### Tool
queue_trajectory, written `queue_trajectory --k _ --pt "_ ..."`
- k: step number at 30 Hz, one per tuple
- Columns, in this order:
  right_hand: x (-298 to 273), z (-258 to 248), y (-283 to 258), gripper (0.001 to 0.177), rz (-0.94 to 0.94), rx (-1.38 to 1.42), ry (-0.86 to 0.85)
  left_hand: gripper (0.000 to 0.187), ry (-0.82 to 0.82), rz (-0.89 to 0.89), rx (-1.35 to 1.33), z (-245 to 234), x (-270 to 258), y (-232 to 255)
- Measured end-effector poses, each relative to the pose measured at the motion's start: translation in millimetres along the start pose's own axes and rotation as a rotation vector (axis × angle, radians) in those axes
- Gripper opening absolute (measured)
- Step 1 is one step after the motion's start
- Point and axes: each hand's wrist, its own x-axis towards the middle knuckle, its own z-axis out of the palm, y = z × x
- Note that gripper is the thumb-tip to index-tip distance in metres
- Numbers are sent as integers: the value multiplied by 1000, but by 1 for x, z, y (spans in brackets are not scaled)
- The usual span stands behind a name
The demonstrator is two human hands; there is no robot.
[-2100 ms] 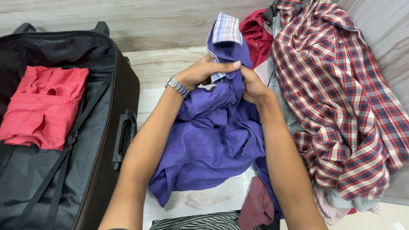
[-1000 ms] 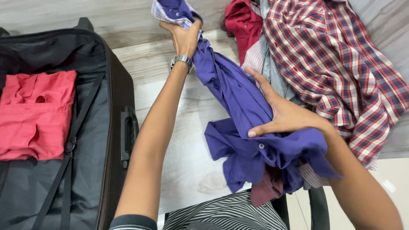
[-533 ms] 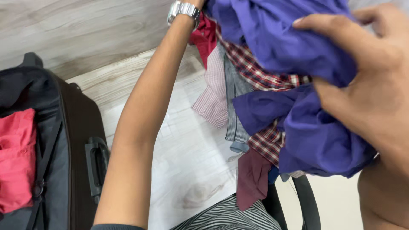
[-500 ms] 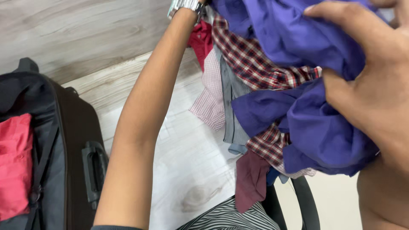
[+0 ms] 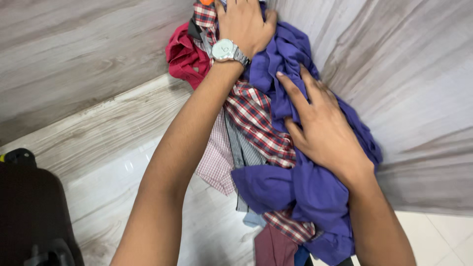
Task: The person buttons a blue shirt and a red shirt, folds them, and places them into an open suitcase before closing the lid and pulling the zippers.
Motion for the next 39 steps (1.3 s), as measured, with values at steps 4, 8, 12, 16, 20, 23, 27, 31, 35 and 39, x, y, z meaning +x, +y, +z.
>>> queue_trajectory --k 4,8,12,16,20,23,27,31,35,39 --pt "4 0 4 79 29 69 -5 57 -20 -23 65 1 -2 2" --pt "4 4 5 75 32 74 36 61 -84 -52 77 1 -2 3" --pt "-1 2 2 73 41 77 60 85 -212 -28 -22 -4 -3 -4" --pt "-7 0 -2 69 57 57 67 90 -546 -14 -166 -36 0 -30" --pt "-8 -6 -14 64 91 58 61 83 -636 90 -122 -85 -17 -28" --pt "-11 -12 -31 63 -69 -156 220 80 -736 89 50 -130 -59 -11" --pt "-19 -32 -70 54 -240 -351 236 85 -754 133 51 -203 -129 18" --pt "-20 -39 -113 50 -431 -183 53 95 -929 258 62 -296 -195 30" --pt "-12 -27 -159 42 -533 146 -155 84 -1145 206 17 -387 -224 26" --pt "-8 -7 -213 37 -636 334 -187 66 -1015 55 -31 -471 -230 4"
